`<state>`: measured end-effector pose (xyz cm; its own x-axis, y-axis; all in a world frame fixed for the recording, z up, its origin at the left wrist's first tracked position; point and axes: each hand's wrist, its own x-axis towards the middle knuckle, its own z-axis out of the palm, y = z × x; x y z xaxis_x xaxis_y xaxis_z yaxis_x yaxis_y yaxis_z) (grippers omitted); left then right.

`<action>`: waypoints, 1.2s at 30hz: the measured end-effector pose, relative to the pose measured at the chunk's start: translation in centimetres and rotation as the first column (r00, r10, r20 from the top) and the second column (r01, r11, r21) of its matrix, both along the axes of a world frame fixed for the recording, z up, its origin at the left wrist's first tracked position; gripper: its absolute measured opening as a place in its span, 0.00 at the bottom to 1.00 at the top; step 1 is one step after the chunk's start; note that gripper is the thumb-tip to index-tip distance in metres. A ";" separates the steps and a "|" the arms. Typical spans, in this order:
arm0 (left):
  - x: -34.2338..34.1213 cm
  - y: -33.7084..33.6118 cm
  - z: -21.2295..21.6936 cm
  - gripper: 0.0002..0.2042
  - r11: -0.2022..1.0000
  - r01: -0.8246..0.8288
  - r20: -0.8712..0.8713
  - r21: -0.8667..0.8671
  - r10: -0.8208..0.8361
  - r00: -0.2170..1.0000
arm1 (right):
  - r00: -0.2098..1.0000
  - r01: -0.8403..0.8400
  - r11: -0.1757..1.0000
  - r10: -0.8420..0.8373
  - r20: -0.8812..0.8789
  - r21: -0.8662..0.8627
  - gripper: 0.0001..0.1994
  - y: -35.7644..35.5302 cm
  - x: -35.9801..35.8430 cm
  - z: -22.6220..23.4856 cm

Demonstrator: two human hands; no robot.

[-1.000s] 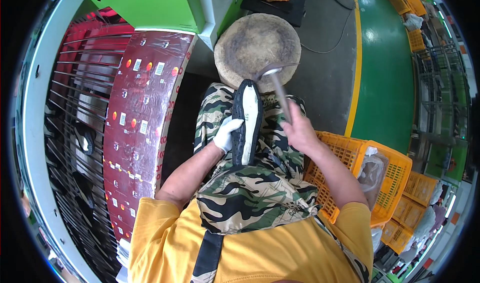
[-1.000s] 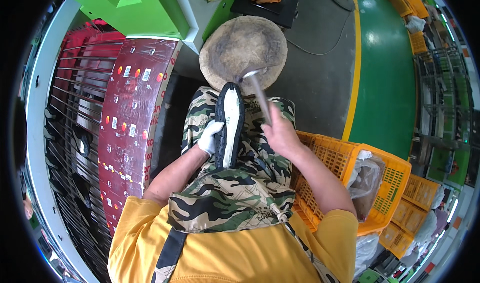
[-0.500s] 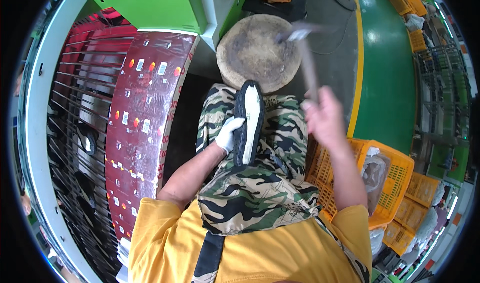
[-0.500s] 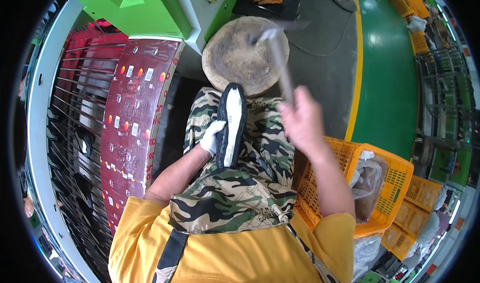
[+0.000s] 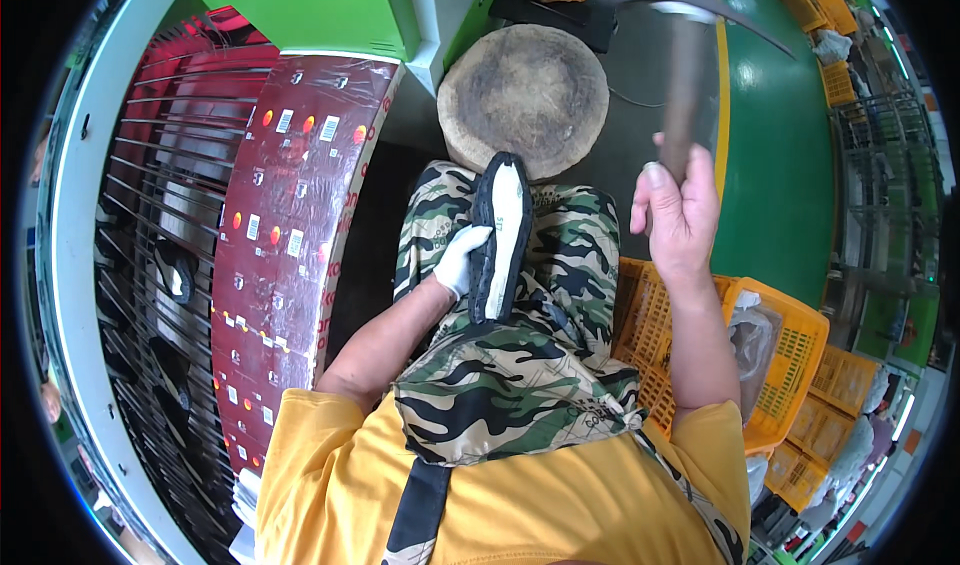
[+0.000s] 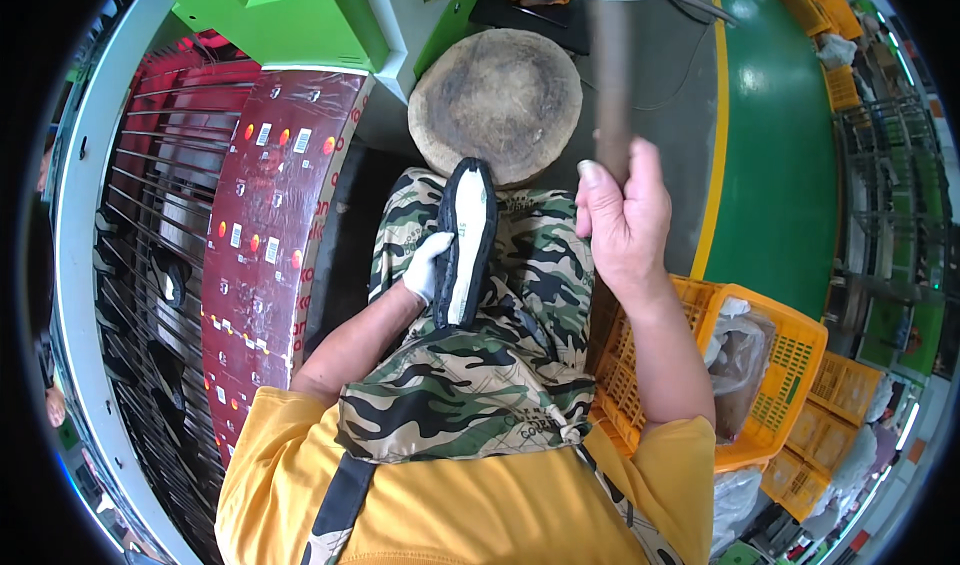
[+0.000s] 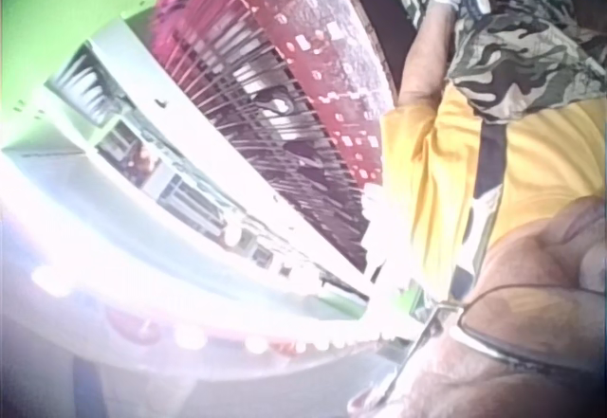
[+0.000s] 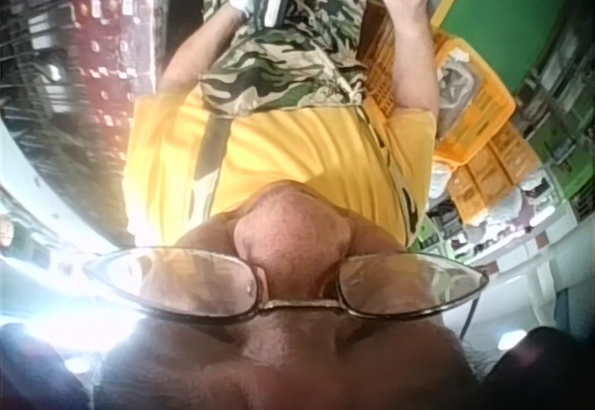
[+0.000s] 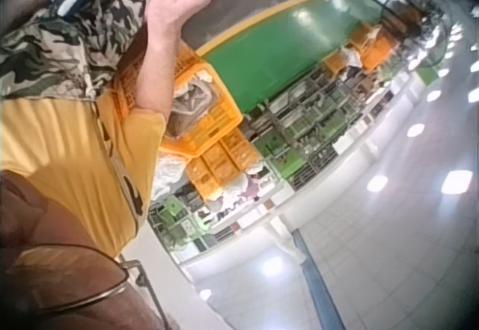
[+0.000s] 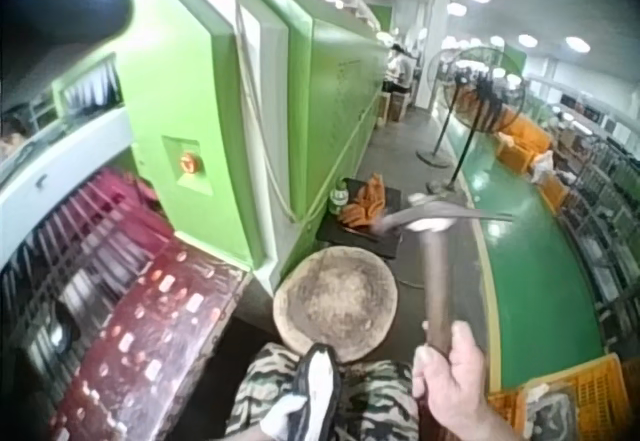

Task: Hammering a shoe sole on a wooden block to secure adhesion and shape during manufacturing.

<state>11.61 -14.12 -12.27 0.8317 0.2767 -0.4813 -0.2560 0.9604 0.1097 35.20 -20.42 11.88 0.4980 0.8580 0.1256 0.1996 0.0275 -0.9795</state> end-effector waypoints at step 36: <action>1.1 0.1 0.2 0.23 0.984 -0.023 0.012 0.178 0.021 1.000 | 0.964 -0.025 0.878 0.148 0.221 -0.478 0.12 -3.7 0.4 -11.9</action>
<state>12.74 -14.06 -12.10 0.8292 0.3752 -0.4143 -0.2787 0.9200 0.2755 35.64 -24.14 -0.06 0.4252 0.8842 -0.1934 0.4507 -0.3921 -0.8020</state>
